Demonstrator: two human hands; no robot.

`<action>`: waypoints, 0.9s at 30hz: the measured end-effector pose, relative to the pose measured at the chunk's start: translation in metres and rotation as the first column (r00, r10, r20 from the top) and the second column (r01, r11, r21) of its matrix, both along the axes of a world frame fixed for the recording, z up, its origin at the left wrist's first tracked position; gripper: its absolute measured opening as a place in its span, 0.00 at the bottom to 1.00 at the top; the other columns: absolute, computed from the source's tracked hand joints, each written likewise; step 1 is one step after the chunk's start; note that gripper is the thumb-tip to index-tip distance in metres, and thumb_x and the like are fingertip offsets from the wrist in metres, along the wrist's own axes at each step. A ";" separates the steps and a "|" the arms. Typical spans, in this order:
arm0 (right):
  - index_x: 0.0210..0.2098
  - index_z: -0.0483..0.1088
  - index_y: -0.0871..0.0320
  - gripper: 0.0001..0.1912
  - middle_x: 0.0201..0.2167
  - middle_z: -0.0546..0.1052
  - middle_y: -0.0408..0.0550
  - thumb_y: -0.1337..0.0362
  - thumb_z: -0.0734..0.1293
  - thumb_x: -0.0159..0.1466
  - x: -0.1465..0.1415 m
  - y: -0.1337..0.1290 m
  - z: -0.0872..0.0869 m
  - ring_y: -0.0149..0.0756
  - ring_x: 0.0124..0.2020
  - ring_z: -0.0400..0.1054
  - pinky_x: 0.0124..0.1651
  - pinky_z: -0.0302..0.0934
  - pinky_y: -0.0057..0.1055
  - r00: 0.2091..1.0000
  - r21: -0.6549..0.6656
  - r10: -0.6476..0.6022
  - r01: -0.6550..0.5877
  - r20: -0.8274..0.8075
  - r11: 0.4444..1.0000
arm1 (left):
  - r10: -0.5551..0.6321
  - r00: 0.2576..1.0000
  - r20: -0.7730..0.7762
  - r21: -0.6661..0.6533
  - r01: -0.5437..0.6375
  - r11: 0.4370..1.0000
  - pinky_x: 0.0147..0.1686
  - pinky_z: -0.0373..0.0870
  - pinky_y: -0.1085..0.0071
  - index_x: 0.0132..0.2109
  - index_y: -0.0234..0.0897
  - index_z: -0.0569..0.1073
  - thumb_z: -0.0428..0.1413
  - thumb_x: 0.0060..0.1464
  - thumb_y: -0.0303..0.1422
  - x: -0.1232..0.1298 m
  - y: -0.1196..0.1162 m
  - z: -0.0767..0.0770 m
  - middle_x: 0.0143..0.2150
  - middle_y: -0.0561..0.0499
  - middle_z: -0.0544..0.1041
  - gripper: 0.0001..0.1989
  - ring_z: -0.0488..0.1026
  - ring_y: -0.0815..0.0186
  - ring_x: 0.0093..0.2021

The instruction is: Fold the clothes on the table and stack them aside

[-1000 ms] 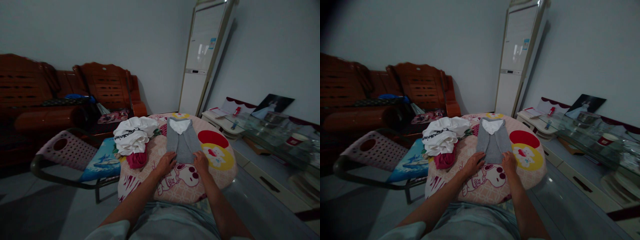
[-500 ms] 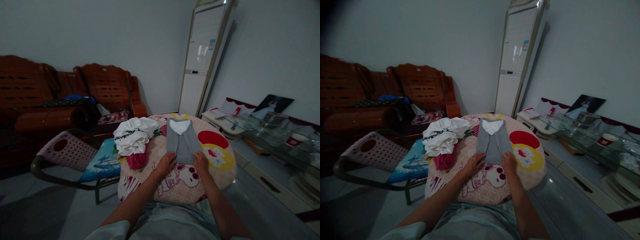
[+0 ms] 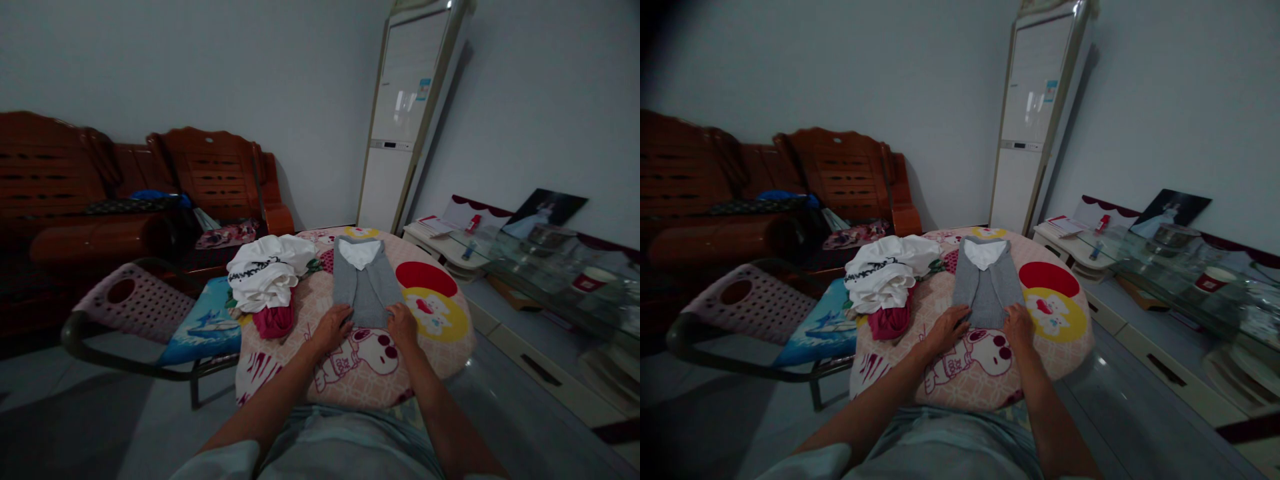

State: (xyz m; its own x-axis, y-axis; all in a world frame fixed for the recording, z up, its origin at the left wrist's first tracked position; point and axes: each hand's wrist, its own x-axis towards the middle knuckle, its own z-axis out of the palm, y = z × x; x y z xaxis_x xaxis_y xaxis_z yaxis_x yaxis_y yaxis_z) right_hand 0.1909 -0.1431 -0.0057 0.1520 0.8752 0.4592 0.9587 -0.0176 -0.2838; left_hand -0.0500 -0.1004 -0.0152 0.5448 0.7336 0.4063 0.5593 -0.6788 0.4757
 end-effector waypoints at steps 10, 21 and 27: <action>0.32 0.76 0.57 0.12 0.33 0.79 0.50 0.66 0.61 0.66 -0.013 0.044 0.047 0.34 0.33 0.69 0.36 0.53 0.28 0.996 -0.115 0.021 -0.011 0.086 0.993 | 0.137 0.981 -0.140 -0.057 -0.146 0.988 0.52 0.69 0.66 0.51 0.36 0.75 0.56 0.59 0.36 0.032 0.054 0.049 0.48 0.43 0.78 0.15 0.75 0.59 0.49; 0.41 0.75 0.59 0.14 0.39 0.78 0.53 0.67 0.58 0.69 -0.013 0.122 0.038 0.39 0.41 0.70 0.44 0.58 0.30 0.987 -0.133 0.089 -0.071 0.133 0.989 | 0.269 0.945 -0.186 -0.085 -0.288 0.954 0.43 0.71 0.66 0.48 0.36 0.74 0.54 0.58 0.35 0.063 0.081 0.025 0.44 0.43 0.75 0.13 0.75 0.59 0.42; 0.50 0.73 0.62 0.19 0.44 0.76 0.57 0.75 0.58 0.63 -0.026 0.184 0.052 0.42 0.48 0.67 0.52 0.57 0.33 0.971 -0.166 0.166 -0.138 0.169 0.976 | 0.274 0.954 -0.124 -0.126 -0.289 0.949 0.42 0.70 0.67 0.49 0.37 0.73 0.54 0.57 0.33 0.061 0.083 0.021 0.42 0.45 0.76 0.14 0.75 0.60 0.41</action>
